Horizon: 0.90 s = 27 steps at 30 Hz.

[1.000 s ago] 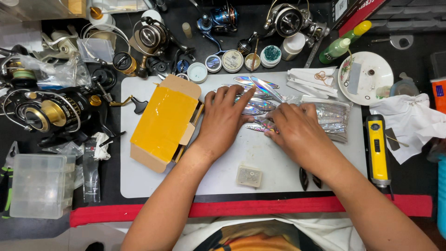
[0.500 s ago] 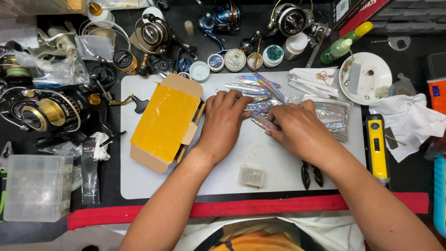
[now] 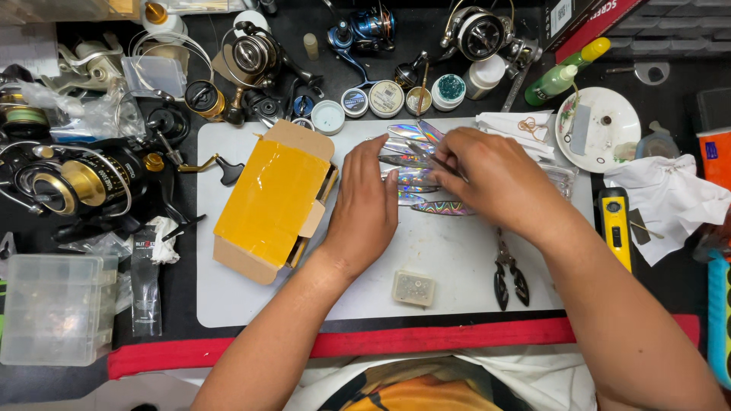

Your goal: The person unpacks small metal split rings from a plastic container and uses pliers to attach them to the eyelets of iridescent fishing lures. They place the assembled lures into a small cardboard box on the workbench.

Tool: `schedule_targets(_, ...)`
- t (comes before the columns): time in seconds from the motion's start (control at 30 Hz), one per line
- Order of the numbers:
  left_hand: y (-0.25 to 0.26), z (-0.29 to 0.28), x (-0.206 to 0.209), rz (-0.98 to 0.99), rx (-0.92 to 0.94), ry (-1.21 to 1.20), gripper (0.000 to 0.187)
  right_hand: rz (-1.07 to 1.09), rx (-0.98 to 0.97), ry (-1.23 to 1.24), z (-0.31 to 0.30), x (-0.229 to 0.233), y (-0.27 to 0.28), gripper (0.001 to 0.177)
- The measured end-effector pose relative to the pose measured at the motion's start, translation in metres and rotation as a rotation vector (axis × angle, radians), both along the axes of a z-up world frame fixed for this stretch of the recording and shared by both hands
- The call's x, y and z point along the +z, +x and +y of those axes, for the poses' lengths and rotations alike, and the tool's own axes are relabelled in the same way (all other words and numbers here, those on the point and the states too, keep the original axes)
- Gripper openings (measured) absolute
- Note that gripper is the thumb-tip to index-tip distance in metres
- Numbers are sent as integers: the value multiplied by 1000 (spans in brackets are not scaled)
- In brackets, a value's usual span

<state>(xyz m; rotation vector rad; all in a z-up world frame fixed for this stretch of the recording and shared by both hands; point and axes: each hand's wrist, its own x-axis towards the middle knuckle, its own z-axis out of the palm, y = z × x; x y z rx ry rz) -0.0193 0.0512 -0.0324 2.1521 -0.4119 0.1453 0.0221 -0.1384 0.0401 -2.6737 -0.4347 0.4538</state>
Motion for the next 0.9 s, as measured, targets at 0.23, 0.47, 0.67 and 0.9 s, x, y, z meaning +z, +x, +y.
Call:
schedule_targets(0.23, -2, -9, -8, -191, 70, -80, 76, -132, 276, -87, 12, -22, 39, 16)
schedule_targets(0.47, 2, -11, -28, -57, -70, 180, 86, -113, 319, 16, -4, -36, 38, 17)
schedule_targets(0.67, 5, -10, -32, -103, -86, 272, 63, -238, 238, 157, -58, -3, -2, 20)
schedule_targets(0.9, 9, -18, -32, -132, -198, 361, 52, -193, 48, -80, -118, -22, -62, 68)
